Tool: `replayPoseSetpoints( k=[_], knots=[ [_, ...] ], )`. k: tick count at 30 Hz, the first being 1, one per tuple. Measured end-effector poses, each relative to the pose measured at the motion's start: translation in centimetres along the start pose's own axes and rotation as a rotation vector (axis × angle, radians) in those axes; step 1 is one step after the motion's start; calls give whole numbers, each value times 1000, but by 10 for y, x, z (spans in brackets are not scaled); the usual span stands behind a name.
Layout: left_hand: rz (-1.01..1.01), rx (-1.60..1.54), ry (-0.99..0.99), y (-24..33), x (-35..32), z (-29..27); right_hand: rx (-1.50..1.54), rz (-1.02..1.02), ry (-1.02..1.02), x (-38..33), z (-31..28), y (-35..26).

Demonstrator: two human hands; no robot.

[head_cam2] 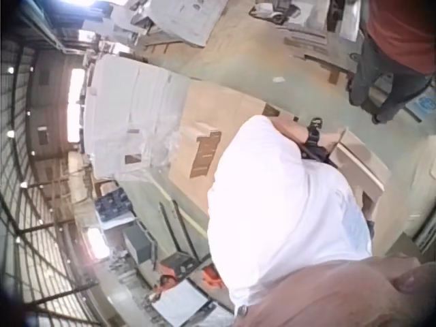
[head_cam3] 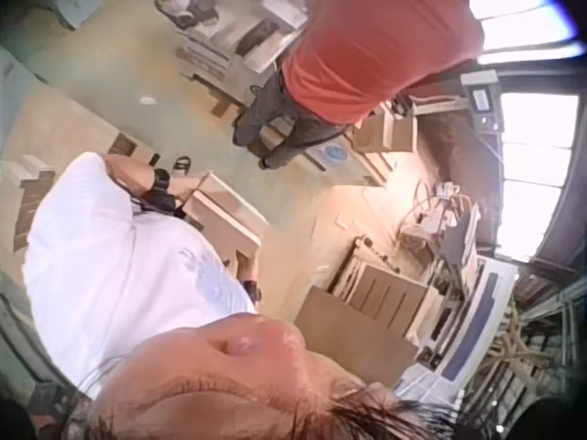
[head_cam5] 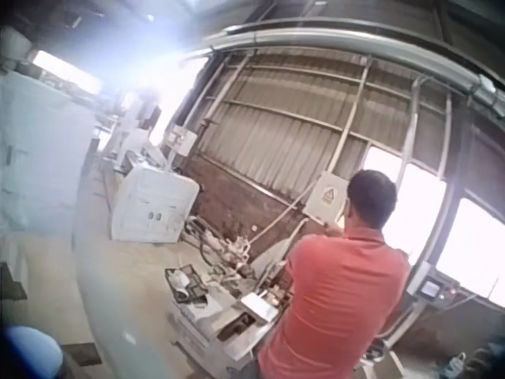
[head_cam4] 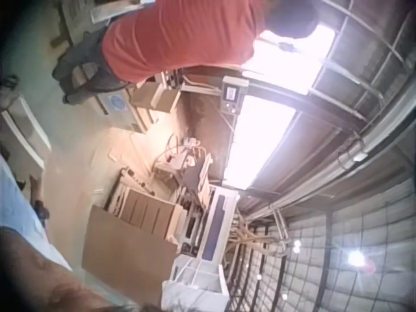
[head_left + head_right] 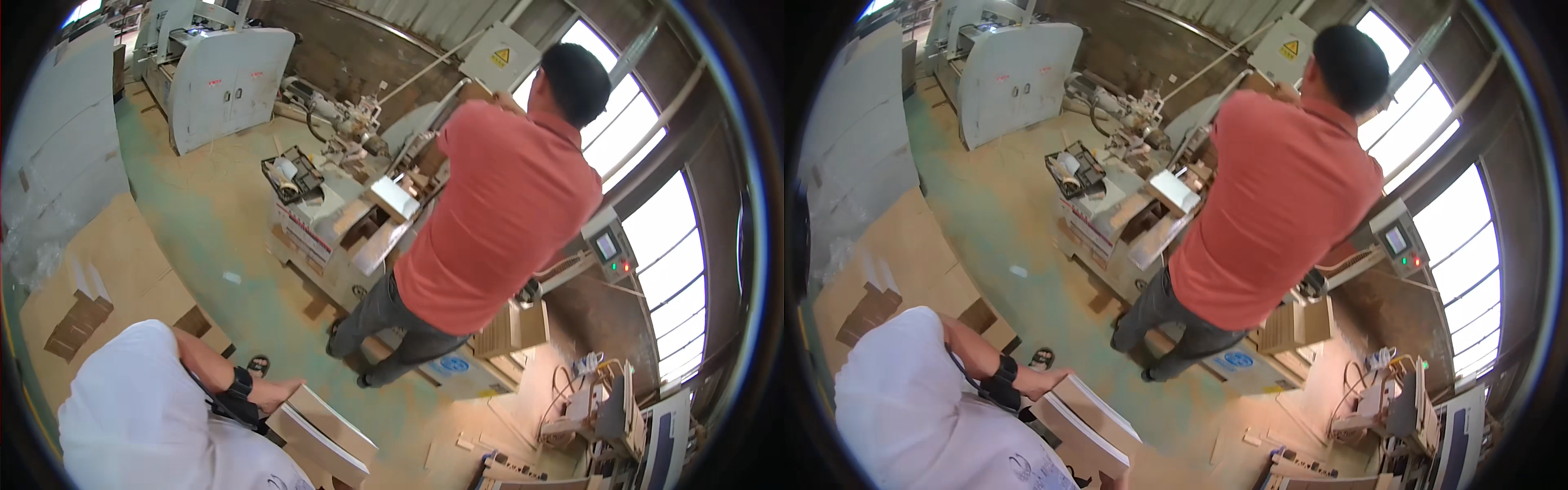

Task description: Operating a woodworking machine to process and stack wooden panels.

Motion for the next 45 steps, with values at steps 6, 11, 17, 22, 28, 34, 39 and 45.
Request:
replayPoseSetpoints(
  k=[6, 11, 17, 22, 28, 34, 39, 45],
  knots=[
    [347, -61, 265, 149, -53, -96, -59, 50, -108, 111, 111, -8],
    [407, -171, 248, 239, -54, -147, -145, 91, -212, 183, 220, -18],
    [434, -261, 338, 289, -120, -131, -432, 120, -260, 173, 373, -24],
    [487, -354, 398, 281, -127, -145, -638, 173, -265, 134, 433, -29],
    [512, -263, 496, 289, -126, -137, -773, 235, -366, 91, 458, -46],
    [525, -240, 441, 304, -97, -139, -599, 116, -657, 154, 441, -50],
    [370, -359, 283, 331, -77, -150, -468, 156, -301, 188, 441, -56],
    [345, -149, 262, 436, -82, -138, -306, 55, -216, 250, 462, -77]
  ],
)
Point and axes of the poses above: each hand's wrist, its own x-axis towards the middle knuckle, its own z-axis out of the palm, y = z × x, the point moved 10 cm from there along x, towards the middle knuckle, and after that the axes turned 2 degrees about x, right-handed, at the moved point
